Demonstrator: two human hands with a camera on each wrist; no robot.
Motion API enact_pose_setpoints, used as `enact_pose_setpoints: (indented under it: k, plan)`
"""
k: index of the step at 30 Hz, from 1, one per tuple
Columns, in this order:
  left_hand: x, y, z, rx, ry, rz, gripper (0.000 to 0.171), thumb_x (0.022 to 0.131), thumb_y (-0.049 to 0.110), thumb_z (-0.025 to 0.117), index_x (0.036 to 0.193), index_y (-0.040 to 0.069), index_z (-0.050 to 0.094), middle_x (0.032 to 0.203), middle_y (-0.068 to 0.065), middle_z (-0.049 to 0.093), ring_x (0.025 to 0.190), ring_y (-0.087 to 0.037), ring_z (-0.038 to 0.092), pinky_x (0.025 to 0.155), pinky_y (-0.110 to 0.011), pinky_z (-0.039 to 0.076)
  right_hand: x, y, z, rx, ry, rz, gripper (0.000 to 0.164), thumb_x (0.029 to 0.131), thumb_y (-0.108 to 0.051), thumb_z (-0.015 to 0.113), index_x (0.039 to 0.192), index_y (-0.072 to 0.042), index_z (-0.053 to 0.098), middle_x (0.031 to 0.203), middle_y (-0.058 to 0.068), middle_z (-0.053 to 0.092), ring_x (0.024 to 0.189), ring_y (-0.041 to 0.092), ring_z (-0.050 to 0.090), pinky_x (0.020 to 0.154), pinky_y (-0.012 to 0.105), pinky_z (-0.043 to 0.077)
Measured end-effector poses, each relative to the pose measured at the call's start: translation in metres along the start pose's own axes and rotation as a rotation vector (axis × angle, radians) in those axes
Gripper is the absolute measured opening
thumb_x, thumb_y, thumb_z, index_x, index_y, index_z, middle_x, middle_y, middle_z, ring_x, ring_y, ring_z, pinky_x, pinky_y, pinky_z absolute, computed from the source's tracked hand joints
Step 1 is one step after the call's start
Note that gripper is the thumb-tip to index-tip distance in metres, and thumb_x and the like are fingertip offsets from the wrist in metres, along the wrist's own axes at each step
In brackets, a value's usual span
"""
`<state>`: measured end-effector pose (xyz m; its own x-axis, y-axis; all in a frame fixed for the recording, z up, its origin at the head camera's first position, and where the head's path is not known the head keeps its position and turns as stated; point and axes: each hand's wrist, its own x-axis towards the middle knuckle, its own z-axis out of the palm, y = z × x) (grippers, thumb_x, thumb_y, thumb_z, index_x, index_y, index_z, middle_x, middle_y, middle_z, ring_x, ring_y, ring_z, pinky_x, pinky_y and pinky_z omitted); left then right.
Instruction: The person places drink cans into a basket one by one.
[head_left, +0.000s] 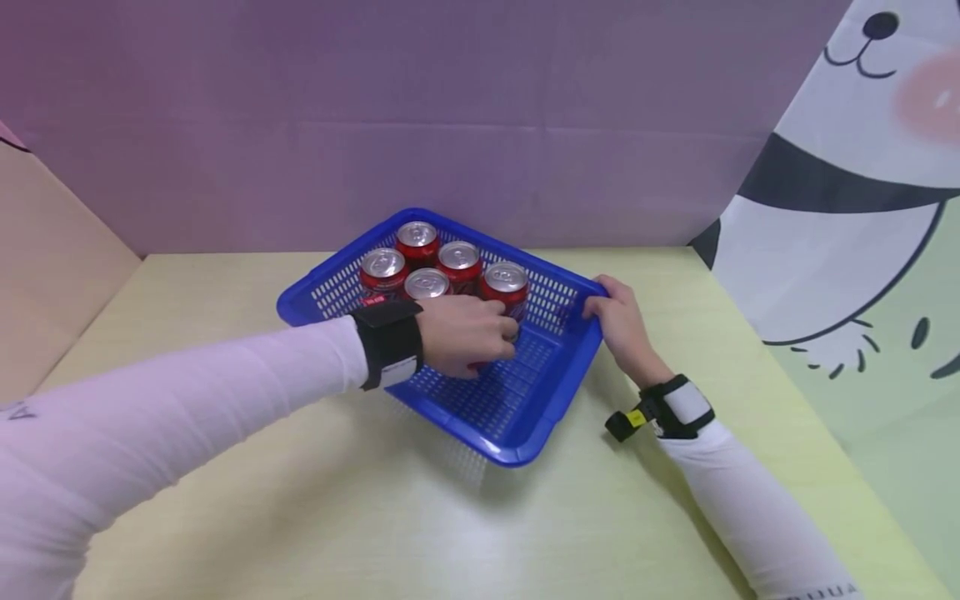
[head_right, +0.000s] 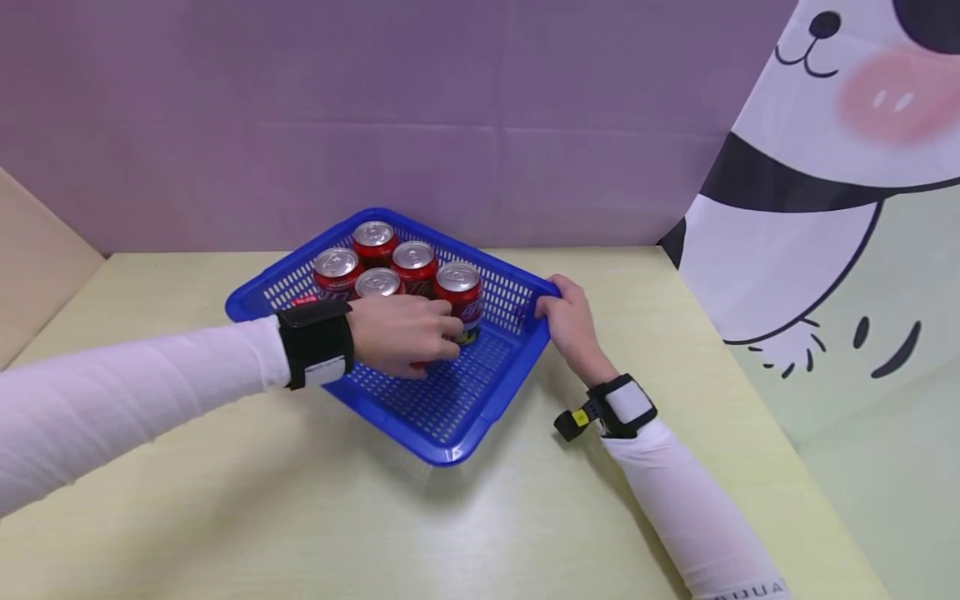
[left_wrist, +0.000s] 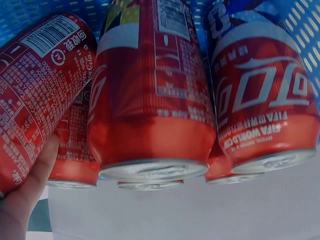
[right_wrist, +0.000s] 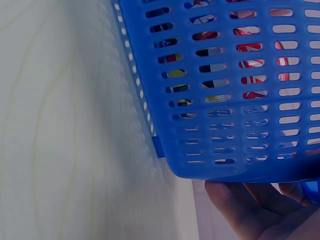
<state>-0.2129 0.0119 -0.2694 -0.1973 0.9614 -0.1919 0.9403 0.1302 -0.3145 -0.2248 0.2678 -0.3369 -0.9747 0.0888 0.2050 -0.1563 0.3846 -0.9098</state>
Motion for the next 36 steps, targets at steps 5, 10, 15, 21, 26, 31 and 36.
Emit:
enact_pose_setpoints:
  k: [5, 10, 15, 21, 26, 31, 36]
  plan:
    - [0.001, 0.001, 0.004, 0.015, -0.008, 0.01, 0.042, 0.084, 0.029, 0.078, 0.123, 0.015, 0.07, 0.118, -0.007, 0.064, 0.102, -0.026, 0.057, 0.086, -0.036, 0.051, -0.002, -0.001, 0.001, 0.006, 0.003, 0.002, 0.02, 0.074, 0.005, 0.053, 0.093, 0.008, 0.055, 0.078, 0.006, 0.048, 0.069, 0.017, 0.048, 0.057, 0.025, 0.041]
    - [-0.001, 0.0, 0.004, 0.036, 0.005, 0.015, 0.039, 0.082, 0.03, 0.08, 0.118, 0.016, 0.072, 0.115, -0.007, 0.065, 0.103, -0.025, 0.057, 0.09, -0.037, 0.049, -0.001, -0.001, 0.001, 0.009, -0.002, -0.004, 0.019, 0.074, 0.005, 0.053, 0.093, 0.008, 0.055, 0.079, 0.007, 0.049, 0.069, 0.016, 0.048, 0.057, 0.025, 0.042]
    - [-0.004, -0.004, 0.002, 0.036, 0.072, 0.007, 0.021, 0.084, 0.018, 0.078, 0.104, 0.014, 0.076, 0.105, -0.005, 0.069, 0.097, -0.023, 0.058, 0.09, -0.034, 0.047, 0.0, -0.001, 0.0, 0.011, 0.002, -0.003, 0.018, 0.073, 0.005, 0.053, 0.091, 0.008, 0.054, 0.077, 0.007, 0.048, 0.067, 0.016, 0.048, 0.056, 0.025, 0.041]
    - [-0.002, -0.004, 0.002, 0.044, 0.144, 0.018, 0.013, 0.088, 0.007, 0.07, 0.095, 0.013, 0.078, 0.094, -0.003, 0.07, 0.091, -0.02, 0.06, 0.084, -0.031, 0.049, 0.001, 0.0, -0.002, 0.011, 0.0, -0.005, 0.018, 0.073, 0.005, 0.053, 0.091, 0.009, 0.054, 0.076, 0.006, 0.049, 0.066, 0.015, 0.047, 0.056, 0.024, 0.041]
    - [-0.001, 0.001, -0.001, 0.107, 0.125, 0.01, 0.016, 0.089, 0.006, 0.069, 0.1, 0.014, 0.078, 0.095, -0.002, 0.069, 0.09, -0.019, 0.059, 0.08, -0.03, 0.05, 0.002, 0.002, -0.002, 0.007, 0.003, 0.003, 0.019, 0.073, 0.005, 0.053, 0.091, 0.009, 0.054, 0.077, 0.006, 0.049, 0.067, 0.014, 0.047, 0.056, 0.024, 0.041]
    - [-0.013, 0.005, -0.005, 0.095, 0.14, -0.023, 0.019, 0.094, 0.017, 0.068, 0.11, 0.012, 0.075, 0.102, -0.003, 0.07, 0.096, -0.019, 0.06, 0.09, -0.029, 0.048, 0.002, 0.003, -0.001, 0.0, -0.003, 0.006, 0.02, 0.074, 0.005, 0.052, 0.093, 0.009, 0.054, 0.078, 0.006, 0.048, 0.069, 0.015, 0.047, 0.058, 0.024, 0.041]
    - [-0.043, 0.004, -0.009, -0.029, 0.28, -0.156, 0.022, 0.094, 0.022, 0.067, 0.109, 0.007, 0.073, 0.105, -0.007, 0.069, 0.1, -0.022, 0.059, 0.094, -0.033, 0.047, 0.002, 0.005, 0.001, 0.002, -0.013, 0.005, 0.018, 0.075, 0.005, 0.052, 0.092, 0.009, 0.054, 0.077, 0.006, 0.048, 0.069, 0.016, 0.047, 0.059, 0.025, 0.041]
